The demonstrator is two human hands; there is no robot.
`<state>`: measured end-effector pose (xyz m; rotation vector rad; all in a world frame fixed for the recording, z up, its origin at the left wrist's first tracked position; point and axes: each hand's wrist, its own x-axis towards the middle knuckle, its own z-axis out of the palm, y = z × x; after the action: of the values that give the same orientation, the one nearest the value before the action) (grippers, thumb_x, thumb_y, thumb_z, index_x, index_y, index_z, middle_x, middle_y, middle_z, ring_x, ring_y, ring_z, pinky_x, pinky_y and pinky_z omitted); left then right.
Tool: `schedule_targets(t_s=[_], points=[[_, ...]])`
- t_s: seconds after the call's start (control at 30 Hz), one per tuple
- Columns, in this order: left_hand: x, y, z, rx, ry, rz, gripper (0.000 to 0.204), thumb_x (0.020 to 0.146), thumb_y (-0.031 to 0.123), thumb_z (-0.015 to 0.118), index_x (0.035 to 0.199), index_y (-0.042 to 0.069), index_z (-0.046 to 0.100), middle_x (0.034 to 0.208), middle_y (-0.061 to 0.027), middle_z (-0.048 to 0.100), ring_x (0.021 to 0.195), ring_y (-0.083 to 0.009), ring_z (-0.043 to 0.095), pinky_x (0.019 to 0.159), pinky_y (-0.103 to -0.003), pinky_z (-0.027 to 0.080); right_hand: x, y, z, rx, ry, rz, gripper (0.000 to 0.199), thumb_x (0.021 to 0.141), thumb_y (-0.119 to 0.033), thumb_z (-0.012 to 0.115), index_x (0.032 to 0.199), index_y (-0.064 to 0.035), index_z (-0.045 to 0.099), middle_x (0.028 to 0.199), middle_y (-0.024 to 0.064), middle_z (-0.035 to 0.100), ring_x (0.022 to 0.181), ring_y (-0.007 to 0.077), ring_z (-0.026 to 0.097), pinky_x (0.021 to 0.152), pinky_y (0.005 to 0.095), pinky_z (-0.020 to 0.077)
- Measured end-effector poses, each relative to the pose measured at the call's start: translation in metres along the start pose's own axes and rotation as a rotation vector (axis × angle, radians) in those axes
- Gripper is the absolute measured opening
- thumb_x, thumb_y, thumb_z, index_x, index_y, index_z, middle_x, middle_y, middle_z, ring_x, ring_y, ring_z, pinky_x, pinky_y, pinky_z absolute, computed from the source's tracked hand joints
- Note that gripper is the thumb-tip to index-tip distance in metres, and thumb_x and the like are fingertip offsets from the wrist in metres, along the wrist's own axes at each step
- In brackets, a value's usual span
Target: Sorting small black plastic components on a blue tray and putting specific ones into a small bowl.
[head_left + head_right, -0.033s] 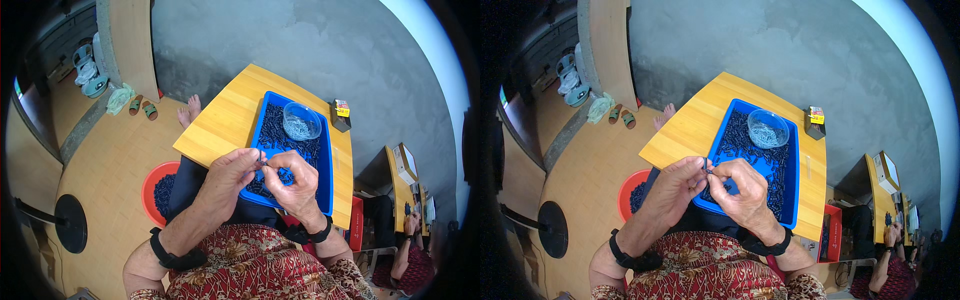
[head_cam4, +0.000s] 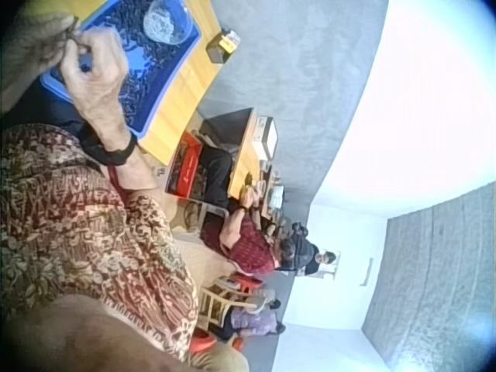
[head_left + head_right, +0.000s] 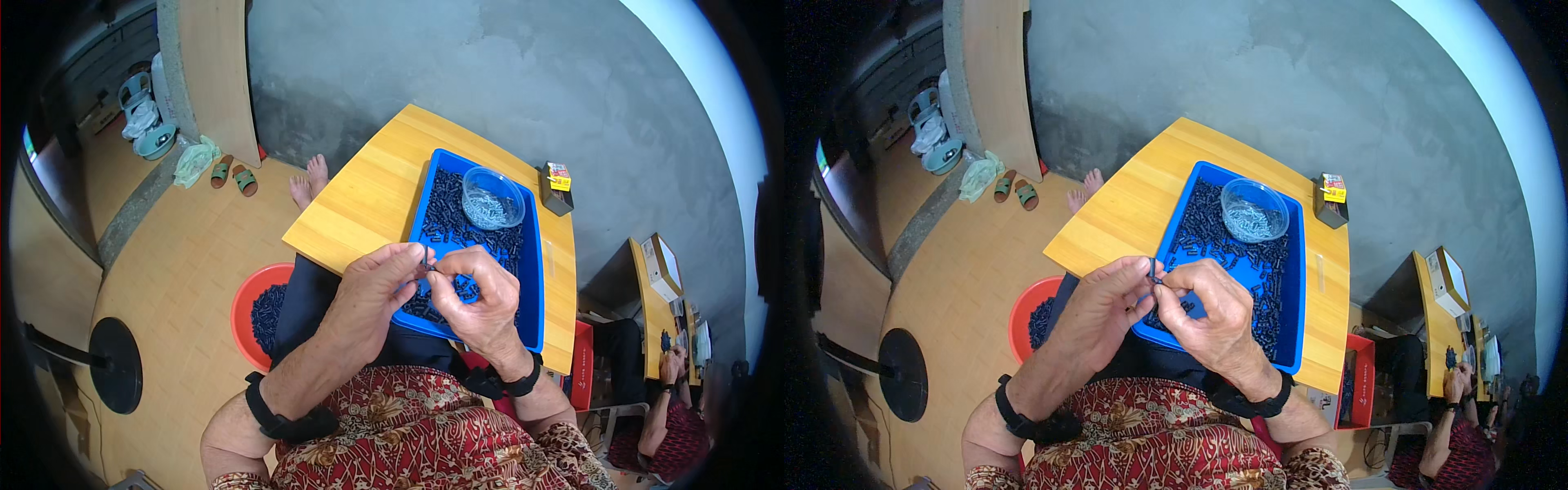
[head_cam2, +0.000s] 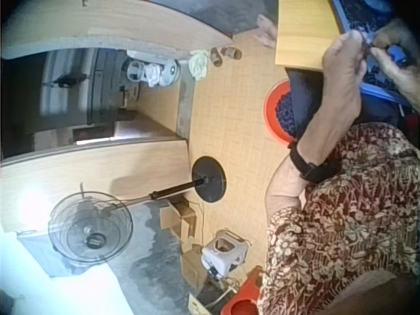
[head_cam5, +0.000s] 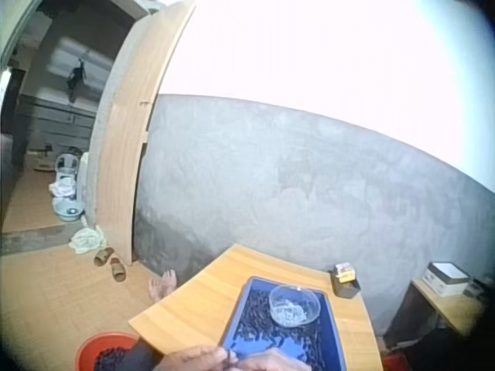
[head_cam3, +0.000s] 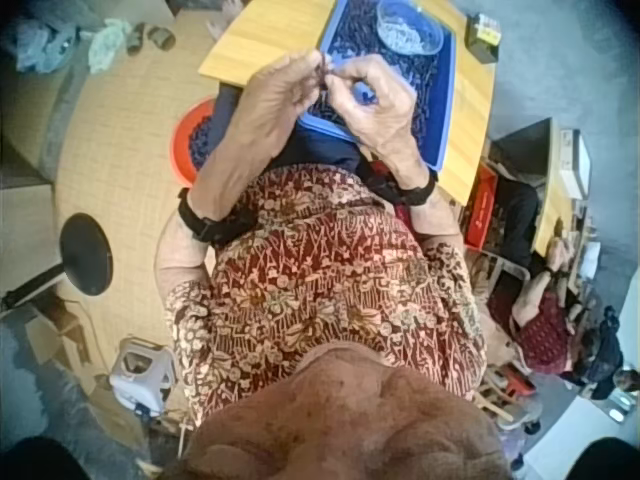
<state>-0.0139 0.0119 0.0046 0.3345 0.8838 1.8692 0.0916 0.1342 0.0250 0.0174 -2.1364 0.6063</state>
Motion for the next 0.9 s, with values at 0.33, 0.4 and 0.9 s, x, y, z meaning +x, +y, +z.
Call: schedule_targets(t_s=[0.33, 0.4, 0.9], points=[[-0.003, 0.004, 0.005, -0.010, 0.016, 0.013, 0.018, 0.095, 0.026, 0.065, 0.104, 0.010, 0.067, 0.096, 0.0042, 0.065, 0.091, -0.0048, 0.059, 0.086, -0.024, 0.046, 0.000, 0.000, 0.003, -0.021, 0.048, -0.034, 0.019, 0.072, 0.007, 0.074, 0.082, -0.0031, 0.061, 0.074, 0.0083, 0.065, 0.065, 0.0215, 0.064, 0.058, 0.0314, 0.0502], [-0.003, 0.003, 0.004, -0.010, 0.016, 0.020, 0.018, 0.095, 0.025, 0.066, 0.103, 0.010, 0.067, 0.096, 0.0043, 0.065, 0.090, -0.0049, 0.058, 0.085, -0.024, 0.046, -0.001, 0.002, 0.005, -0.021, 0.064, -0.046, 0.019, 0.072, 0.007, 0.074, 0.082, -0.0029, 0.061, 0.074, 0.0082, 0.065, 0.065, 0.0217, 0.064, 0.058, 0.0314, 0.0502], [0.003, 0.011, 0.001, 0.566, 0.013, 0.359, 0.015, 0.091, 0.007, 0.069, 0.104, -0.001, 0.068, 0.095, -0.0086, 0.073, 0.086, -0.0094, 0.067, 0.077, -0.023, 0.053, 0.001, 0.002, -0.015, -0.031, 0.040, -0.044, 0.019, 0.072, 0.007, 0.074, 0.085, -0.0015, 0.063, 0.079, 0.0092, 0.067, 0.070, 0.0245, 0.065, 0.061, 0.0332, 0.0515]])
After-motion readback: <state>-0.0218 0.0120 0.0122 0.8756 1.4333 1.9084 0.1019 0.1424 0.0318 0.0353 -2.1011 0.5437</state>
